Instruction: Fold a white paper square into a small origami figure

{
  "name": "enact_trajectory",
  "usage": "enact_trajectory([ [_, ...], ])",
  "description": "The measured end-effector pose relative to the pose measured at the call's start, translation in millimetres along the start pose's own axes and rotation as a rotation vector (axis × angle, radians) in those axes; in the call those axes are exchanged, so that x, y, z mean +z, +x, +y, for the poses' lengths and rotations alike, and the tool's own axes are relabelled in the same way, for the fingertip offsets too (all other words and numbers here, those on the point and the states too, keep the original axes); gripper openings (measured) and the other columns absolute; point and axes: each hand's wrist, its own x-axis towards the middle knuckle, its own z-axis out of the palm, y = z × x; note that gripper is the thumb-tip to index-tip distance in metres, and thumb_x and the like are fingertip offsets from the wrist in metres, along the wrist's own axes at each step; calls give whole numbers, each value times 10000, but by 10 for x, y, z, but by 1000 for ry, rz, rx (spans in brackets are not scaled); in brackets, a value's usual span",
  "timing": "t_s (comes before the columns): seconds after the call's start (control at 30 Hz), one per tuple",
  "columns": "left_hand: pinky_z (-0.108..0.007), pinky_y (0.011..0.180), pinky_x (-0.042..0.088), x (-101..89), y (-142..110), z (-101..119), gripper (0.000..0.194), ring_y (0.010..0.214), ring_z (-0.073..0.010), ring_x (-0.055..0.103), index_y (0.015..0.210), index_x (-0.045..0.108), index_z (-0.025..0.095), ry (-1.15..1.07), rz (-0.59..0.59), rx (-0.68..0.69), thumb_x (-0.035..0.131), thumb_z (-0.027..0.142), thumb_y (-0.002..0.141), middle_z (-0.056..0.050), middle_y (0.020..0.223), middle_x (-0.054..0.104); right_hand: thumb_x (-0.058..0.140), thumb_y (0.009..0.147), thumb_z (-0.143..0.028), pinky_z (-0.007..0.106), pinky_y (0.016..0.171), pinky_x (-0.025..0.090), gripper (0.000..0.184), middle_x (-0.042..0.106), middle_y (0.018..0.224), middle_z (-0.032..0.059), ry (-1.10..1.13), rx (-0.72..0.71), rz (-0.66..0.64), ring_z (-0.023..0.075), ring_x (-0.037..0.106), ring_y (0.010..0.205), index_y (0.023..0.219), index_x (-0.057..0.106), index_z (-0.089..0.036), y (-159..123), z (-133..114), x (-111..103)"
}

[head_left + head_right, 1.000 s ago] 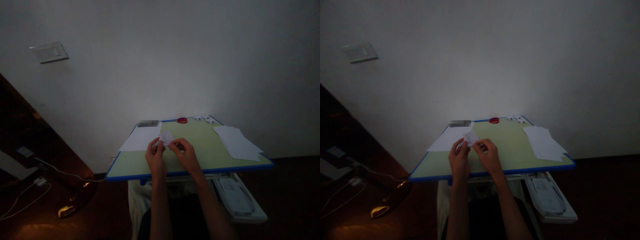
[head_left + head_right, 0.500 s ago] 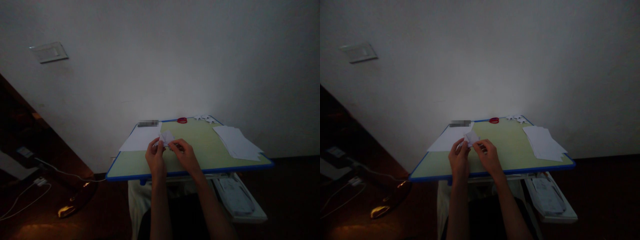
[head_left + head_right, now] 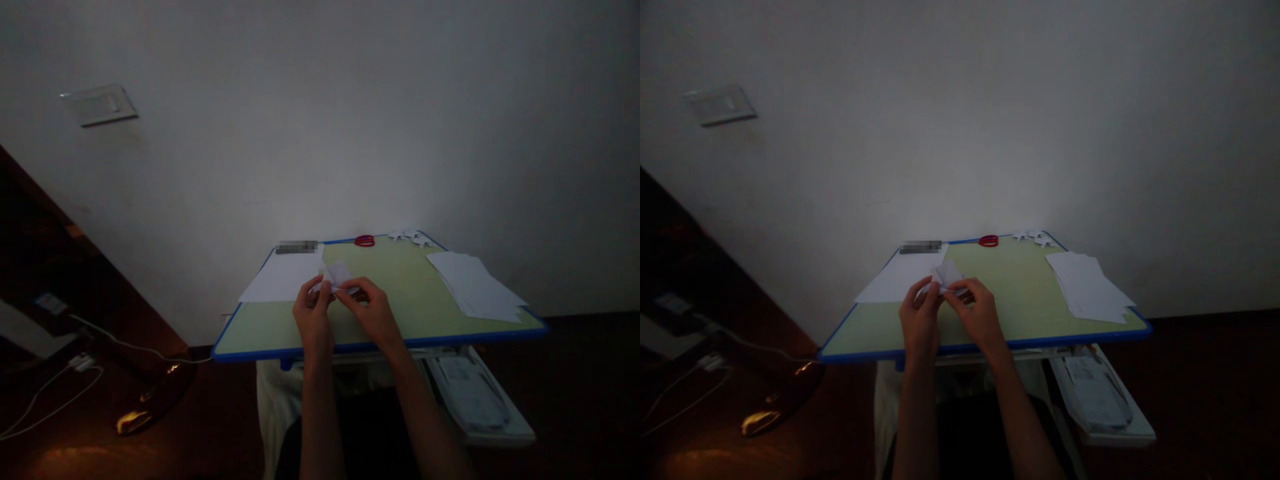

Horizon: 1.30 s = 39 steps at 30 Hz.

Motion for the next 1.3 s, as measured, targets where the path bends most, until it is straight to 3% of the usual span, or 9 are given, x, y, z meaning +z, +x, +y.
enact_trajectory([
  [0.47, -277, 748, 586, -11, -9, -3, 365, 794, -175, 749, 1019, 740, 139, 16, -32, 9, 856, 368, 759, -95, 902, 798, 738, 861, -340, 320, 723, 557, 127, 703, 902, 40, -23, -55, 25, 202, 688, 805, 854, 718, -215, 4, -10, 1],
  [0.93, -277, 733, 588, 2, -7, 13, 389, 748, -174, 748, 989, 736, 132, 1, -19, -5, 880, 382, 728, -88, 851, 797, 749, 861, -433, 326, 723, 550, 222, 709, 902, 36, -18, -45, 40, 202, 681, 786, 881, 696, -218, 3, -29, 10],
  [1.3, -319, 809, 590, 7, -15, 25, 422, 829, -195, 760, 1062, 739, 147, -23, -100, -23, 854, 423, 765, -98, 925, 796, 724, 864, -495, 332, 705, 539, 280, 723, 875, 43, -9, -27, 86, 203, 671, 753, 868, 694, -217, 14, -47, -4],
])
